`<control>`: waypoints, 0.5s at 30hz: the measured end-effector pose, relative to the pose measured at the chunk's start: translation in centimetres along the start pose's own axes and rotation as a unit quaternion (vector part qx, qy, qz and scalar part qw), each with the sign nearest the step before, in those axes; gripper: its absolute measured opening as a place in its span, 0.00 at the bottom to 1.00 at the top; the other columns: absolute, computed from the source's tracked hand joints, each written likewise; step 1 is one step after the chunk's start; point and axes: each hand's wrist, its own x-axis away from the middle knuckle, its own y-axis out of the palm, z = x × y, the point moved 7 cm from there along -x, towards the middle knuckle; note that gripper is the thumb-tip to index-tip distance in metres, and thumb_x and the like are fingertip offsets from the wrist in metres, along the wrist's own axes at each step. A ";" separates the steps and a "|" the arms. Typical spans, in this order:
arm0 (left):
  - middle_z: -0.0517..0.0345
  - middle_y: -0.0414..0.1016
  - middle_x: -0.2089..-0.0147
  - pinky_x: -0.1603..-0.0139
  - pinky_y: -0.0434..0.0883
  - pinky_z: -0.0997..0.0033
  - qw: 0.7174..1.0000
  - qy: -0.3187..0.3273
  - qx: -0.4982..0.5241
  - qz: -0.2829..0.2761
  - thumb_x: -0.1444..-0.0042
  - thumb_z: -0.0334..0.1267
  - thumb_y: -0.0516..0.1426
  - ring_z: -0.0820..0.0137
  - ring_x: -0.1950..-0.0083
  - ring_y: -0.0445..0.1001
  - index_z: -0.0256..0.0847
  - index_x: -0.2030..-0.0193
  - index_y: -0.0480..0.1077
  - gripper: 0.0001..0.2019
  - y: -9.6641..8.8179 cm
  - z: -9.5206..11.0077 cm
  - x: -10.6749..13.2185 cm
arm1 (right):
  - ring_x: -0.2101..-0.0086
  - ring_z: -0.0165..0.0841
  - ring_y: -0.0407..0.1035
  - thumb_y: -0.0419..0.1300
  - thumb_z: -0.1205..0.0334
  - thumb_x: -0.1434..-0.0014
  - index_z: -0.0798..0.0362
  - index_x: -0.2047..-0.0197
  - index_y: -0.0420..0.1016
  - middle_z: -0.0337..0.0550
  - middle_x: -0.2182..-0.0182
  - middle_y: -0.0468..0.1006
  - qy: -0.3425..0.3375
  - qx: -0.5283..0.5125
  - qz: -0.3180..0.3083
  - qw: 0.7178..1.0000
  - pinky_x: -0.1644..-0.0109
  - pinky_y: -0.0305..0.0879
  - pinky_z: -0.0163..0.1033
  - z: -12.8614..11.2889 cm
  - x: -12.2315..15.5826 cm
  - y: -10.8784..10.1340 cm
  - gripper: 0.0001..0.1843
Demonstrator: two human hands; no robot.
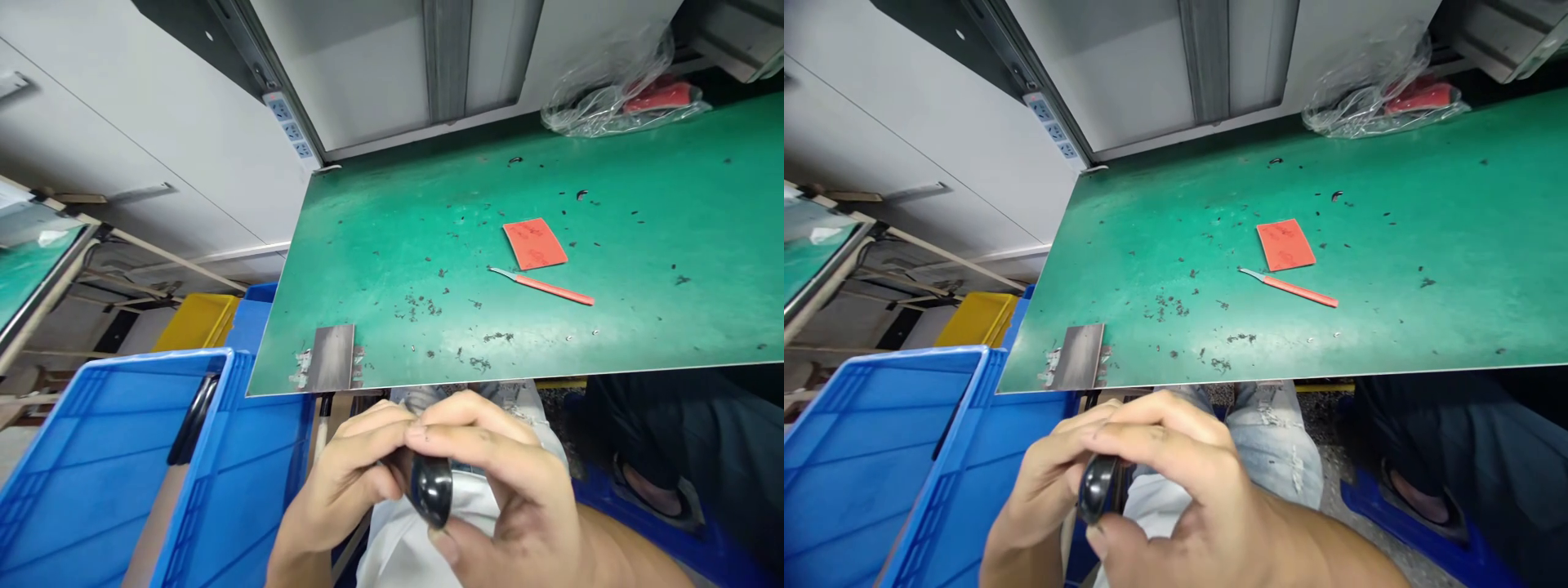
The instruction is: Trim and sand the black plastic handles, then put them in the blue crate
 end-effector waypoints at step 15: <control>0.64 0.86 0.63 0.44 0.80 0.62 0.845 0.292 -0.440 -0.082 0.36 0.28 0.58 0.67 0.63 0.82 0.43 0.61 0.80 0.09 7.4 6.6 -0.4 | 0.44 0.41 0.77 0.66 0.40 0.34 0.39 0.31 0.73 0.49 0.42 0.81 0.460 -0.094 -0.163 0.868 0.39 0.74 0.48 7.6 5.0 -0.9 0.32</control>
